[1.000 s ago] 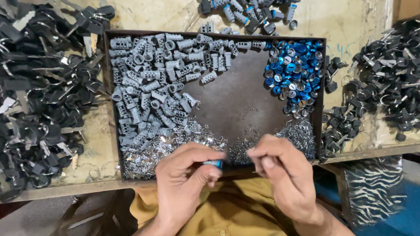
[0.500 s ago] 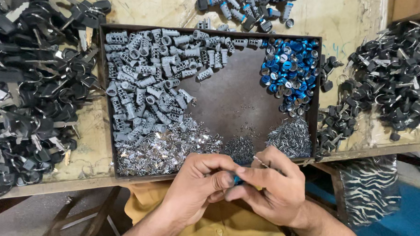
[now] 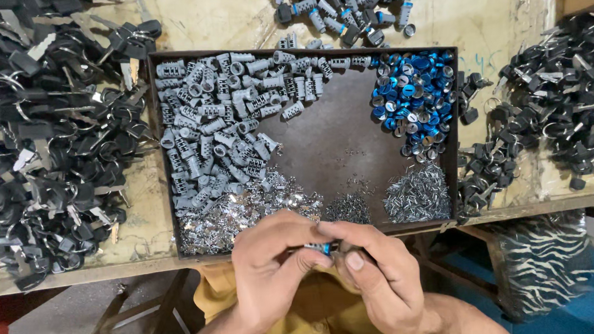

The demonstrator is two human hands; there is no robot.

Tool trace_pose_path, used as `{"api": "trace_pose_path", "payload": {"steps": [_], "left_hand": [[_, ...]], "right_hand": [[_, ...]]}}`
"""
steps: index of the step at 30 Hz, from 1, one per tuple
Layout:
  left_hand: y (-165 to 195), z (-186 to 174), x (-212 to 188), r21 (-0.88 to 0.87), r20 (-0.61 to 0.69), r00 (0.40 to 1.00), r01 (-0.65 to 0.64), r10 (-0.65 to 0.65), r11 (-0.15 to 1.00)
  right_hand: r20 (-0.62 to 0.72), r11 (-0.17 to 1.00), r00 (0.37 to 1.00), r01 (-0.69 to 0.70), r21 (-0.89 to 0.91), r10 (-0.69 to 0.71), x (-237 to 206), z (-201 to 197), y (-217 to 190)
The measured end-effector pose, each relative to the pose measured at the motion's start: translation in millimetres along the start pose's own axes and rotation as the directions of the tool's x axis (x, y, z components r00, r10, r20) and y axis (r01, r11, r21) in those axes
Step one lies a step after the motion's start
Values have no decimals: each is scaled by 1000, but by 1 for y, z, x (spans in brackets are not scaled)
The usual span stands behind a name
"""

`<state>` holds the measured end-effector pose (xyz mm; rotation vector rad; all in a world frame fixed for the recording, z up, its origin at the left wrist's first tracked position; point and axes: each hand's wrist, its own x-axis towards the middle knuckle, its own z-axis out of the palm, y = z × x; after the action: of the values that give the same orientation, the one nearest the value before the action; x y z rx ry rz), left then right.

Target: The person sits at a workbench with a tray of small lock components, including gray plastic lock bodies, blue caps, and small metal pins. They pick up a small metal part, work it between the fingers of both hands, and place it with the appropriate pile, repeating this one part at a time and occasionally reaching into surrounding piles of black lock parts.

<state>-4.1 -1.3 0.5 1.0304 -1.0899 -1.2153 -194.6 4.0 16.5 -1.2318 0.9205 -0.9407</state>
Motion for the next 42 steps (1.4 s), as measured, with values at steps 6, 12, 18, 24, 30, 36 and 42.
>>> {"api": "trace_pose_path", "payload": {"steps": [6,12,18,24,30,36,42], "left_hand": [[10,-8,6,337,162,976,-194,146,921],[16,-16,13,296,55,997,-64,50,953],[11,-23,-1,92,-155,988,6,9,996],[-10,-20,-11,175,-84,990,-93,109,980],[-21,-19,-17,7,-168,986,22,-21,1000],[-20,-25,-23,-37,-153,987,33,-39,999],[-10,-26,-27,16,-210,975,75,-70,997]], "right_hand": [[151,956,985,-37,-291,84,18,-1,-20],[351,849,931,105,-517,99,60,-17,-28],[521,627,775,214,-749,357,110,-16,-76],[310,162,844,414,-896,-438,119,-17,-123],[361,352,918,397,-848,-164,93,23,-43],[345,398,902,426,-812,-260,89,22,-6],[407,451,894,447,-773,-189,87,25,-4]]}}
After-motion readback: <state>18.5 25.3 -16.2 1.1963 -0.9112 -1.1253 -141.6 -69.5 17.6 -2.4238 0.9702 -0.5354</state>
